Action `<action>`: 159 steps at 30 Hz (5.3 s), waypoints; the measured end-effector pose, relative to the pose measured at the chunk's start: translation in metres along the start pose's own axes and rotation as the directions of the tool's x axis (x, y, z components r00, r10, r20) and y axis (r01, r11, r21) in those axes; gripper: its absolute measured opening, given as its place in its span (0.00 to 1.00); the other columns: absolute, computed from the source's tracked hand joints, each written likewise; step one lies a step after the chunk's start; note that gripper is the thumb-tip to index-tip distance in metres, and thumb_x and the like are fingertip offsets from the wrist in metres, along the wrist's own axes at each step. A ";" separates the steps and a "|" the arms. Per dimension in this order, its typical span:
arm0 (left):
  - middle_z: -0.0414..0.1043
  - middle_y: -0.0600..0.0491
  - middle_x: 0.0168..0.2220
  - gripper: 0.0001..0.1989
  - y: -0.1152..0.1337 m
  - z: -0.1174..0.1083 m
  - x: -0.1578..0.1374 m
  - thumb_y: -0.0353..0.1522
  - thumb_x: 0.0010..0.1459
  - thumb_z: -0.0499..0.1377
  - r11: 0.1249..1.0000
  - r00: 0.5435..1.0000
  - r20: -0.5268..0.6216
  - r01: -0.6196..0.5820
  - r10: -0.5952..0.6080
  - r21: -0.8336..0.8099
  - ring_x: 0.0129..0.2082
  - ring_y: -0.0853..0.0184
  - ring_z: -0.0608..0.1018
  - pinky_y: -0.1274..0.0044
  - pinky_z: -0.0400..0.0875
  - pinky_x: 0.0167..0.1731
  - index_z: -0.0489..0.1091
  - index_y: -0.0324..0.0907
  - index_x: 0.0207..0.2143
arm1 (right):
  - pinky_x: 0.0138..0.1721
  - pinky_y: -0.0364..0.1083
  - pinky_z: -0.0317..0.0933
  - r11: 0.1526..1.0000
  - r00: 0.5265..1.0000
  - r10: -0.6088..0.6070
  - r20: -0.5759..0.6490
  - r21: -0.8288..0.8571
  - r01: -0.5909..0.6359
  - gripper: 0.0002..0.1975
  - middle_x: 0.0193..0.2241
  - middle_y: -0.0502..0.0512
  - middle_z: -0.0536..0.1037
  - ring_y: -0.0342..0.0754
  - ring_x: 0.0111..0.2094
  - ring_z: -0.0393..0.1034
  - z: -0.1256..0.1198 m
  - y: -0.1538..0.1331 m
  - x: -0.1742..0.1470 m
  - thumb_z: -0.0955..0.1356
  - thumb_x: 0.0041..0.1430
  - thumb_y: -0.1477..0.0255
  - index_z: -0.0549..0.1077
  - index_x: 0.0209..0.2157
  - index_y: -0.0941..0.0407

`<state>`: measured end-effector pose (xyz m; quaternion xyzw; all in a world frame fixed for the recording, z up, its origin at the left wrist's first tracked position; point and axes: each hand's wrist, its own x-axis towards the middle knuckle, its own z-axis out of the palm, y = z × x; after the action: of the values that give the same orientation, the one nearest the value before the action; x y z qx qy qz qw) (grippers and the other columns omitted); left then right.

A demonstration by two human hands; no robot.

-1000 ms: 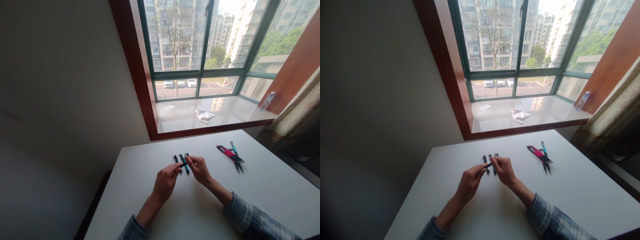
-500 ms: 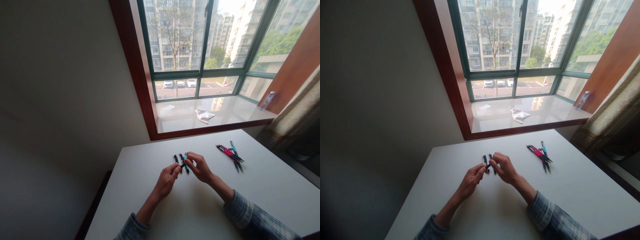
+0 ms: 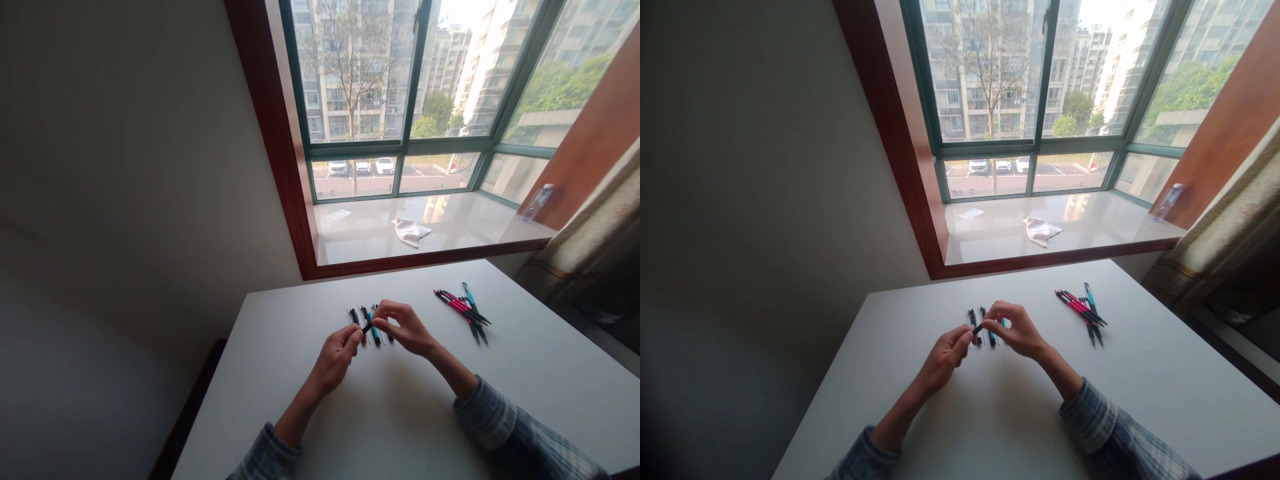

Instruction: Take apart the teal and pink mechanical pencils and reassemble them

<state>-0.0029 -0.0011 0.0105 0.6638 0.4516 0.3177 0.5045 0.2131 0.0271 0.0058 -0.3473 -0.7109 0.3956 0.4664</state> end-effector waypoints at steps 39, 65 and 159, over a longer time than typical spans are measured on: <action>0.46 0.64 0.18 0.24 0.007 -0.001 0.001 0.52 0.61 0.54 0.907 0.965 0.203 0.231 -0.167 -0.352 0.17 0.75 0.50 0.79 0.43 0.18 0.70 0.39 0.32 | 0.38 0.47 0.67 0.962 0.995 0.088 0.043 0.256 -0.096 0.15 0.32 0.55 0.78 0.50 0.35 0.72 -0.005 -0.002 0.003 0.74 0.58 0.58 0.80 0.34 0.57; 0.48 0.64 0.20 0.21 0.001 0.002 0.006 0.50 0.60 0.55 0.916 0.980 0.103 0.198 -0.173 -0.349 0.18 0.76 0.48 0.80 0.41 0.20 0.66 0.40 0.36 | 0.39 0.49 0.69 0.901 0.951 0.077 -0.299 -0.388 -0.195 0.17 0.35 0.54 0.82 0.48 0.32 0.74 -0.038 0.070 0.009 0.69 0.59 0.68 0.77 0.50 0.55; 0.81 0.45 0.41 0.14 0.009 0.030 0.007 0.43 0.68 0.56 0.934 0.858 -0.485 -0.296 0.169 -0.198 0.34 0.64 0.78 0.72 0.68 0.36 0.69 0.41 0.41 | 0.43 0.51 0.71 0.992 0.978 0.119 0.169 -0.065 -0.109 0.16 0.30 0.51 0.80 0.49 0.35 0.77 -0.004 -0.063 0.071 0.72 0.59 0.67 0.78 0.49 0.54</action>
<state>0.0288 -0.0073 0.0102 0.5457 0.4271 0.5824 0.4250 0.1859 0.0608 0.0905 -0.3649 -0.7382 0.4303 0.3697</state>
